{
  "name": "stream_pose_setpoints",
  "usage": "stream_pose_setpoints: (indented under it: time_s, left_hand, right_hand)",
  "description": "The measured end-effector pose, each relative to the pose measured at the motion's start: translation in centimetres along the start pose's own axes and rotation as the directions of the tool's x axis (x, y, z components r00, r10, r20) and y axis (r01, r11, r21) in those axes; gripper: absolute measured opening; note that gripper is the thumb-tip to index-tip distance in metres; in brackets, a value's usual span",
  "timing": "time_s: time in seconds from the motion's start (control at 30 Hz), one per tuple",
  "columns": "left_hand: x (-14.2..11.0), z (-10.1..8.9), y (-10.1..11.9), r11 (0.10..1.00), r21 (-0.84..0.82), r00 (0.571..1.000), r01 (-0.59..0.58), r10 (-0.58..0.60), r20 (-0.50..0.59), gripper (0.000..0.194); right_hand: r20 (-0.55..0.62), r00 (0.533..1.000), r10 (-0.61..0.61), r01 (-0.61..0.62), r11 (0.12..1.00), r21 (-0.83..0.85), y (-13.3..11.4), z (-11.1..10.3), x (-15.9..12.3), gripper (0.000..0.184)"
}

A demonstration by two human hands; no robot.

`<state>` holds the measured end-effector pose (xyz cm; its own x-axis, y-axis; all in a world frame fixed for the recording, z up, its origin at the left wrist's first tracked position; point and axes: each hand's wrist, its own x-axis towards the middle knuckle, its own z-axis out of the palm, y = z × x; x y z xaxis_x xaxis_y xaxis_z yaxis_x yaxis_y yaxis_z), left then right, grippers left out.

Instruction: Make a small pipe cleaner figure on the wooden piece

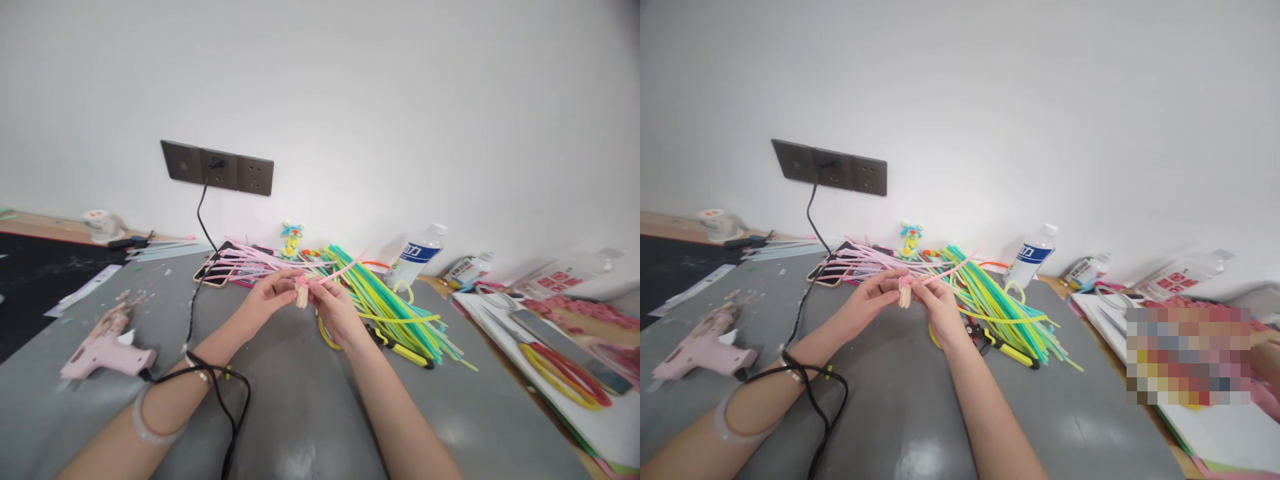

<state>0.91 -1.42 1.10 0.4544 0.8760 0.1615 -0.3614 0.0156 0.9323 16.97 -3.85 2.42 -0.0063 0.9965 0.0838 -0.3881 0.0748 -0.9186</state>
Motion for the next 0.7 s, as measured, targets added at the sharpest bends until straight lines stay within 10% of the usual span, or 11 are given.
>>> stream_pose_setpoints:
  time_s: [0.7]
  left_hand:
    - [-0.16, 0.67, 0.76, 0.997, -0.067, 0.999, -0.025, 0.027, 0.031, 0.024]
  right_hand:
    - [0.033, 0.999, -0.015, 0.011, 0.995, 0.097, -0.18, 0.00, -0.14, 0.030]
